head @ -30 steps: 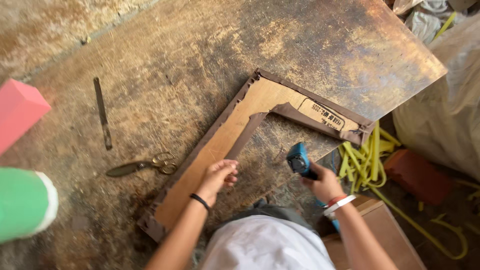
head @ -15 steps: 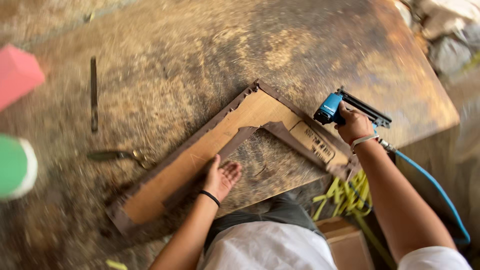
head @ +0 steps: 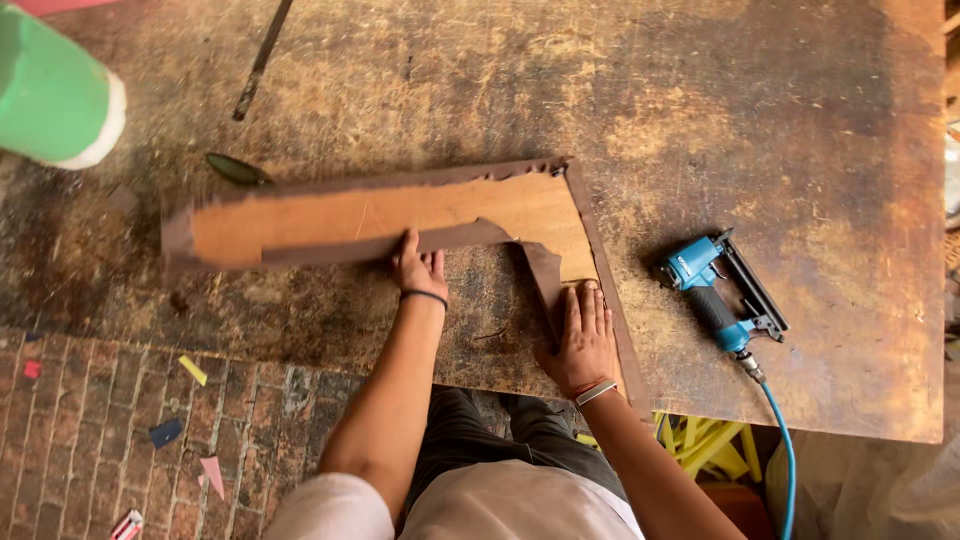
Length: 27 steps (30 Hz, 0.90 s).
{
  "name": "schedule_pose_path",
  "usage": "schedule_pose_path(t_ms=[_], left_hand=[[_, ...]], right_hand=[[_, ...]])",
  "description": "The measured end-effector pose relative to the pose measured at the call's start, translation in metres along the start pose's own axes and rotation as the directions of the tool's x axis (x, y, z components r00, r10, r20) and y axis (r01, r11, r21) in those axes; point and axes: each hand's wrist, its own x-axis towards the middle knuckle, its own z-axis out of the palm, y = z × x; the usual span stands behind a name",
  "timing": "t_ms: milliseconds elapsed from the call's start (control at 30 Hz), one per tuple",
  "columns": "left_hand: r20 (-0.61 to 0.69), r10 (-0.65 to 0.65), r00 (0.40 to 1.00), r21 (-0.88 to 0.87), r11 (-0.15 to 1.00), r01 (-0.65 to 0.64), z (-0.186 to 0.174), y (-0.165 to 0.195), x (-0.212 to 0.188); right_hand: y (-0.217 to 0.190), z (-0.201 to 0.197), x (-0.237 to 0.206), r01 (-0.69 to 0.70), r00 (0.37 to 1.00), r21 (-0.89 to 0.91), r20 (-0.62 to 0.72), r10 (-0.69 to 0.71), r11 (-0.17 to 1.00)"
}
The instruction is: The person holds brown fabric wrapped around a foam letter shape on a workbench and staples the fabric to the foam backing using a pneumatic nail gun, working along the edges. They then carry the finished padded letter to the floor, arrange it with other padded letters, and later pick up scissors and handle foam scraps on the bench.
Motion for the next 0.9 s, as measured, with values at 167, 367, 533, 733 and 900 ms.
schedule_pose_path(t_ms=[167, 367, 533, 733, 900], left_hand=[[0.229, 0.294, 0.928, 0.377, 0.852, -0.363, 0.039, 0.046, -0.025], [0.666, 0.716, 0.208, 0.368, -0.073, -0.927, 0.097, 0.062, -0.082], [0.745, 0.623, 0.237, 0.416, -0.158, -0.895, 0.135, 0.028, -0.121], [0.804, 0.589, 0.084, 0.278, -0.247, -0.928, 0.139, 0.034, -0.114], [0.812, 0.583, 0.004, 0.197, -0.266, -0.944, 0.139, 0.053, -0.085]], right_hand=[[-0.011, 0.000, -0.002, -0.019, 1.000, 0.124, 0.004, 0.018, 0.992], [-0.034, 0.016, 0.017, -0.166, 0.971, 0.523, 0.233, 0.048, 0.836], [-0.034, 0.037, 0.035, -0.345, 0.860, 0.730, 0.497, -0.113, 0.589], [-0.032, 0.047, 0.038, -0.446, 0.852, 0.833, 0.508, -0.129, 0.328], [-0.074, 0.073, 0.083, -0.280, 0.958, 0.930, 0.256, 0.129, 0.238]])
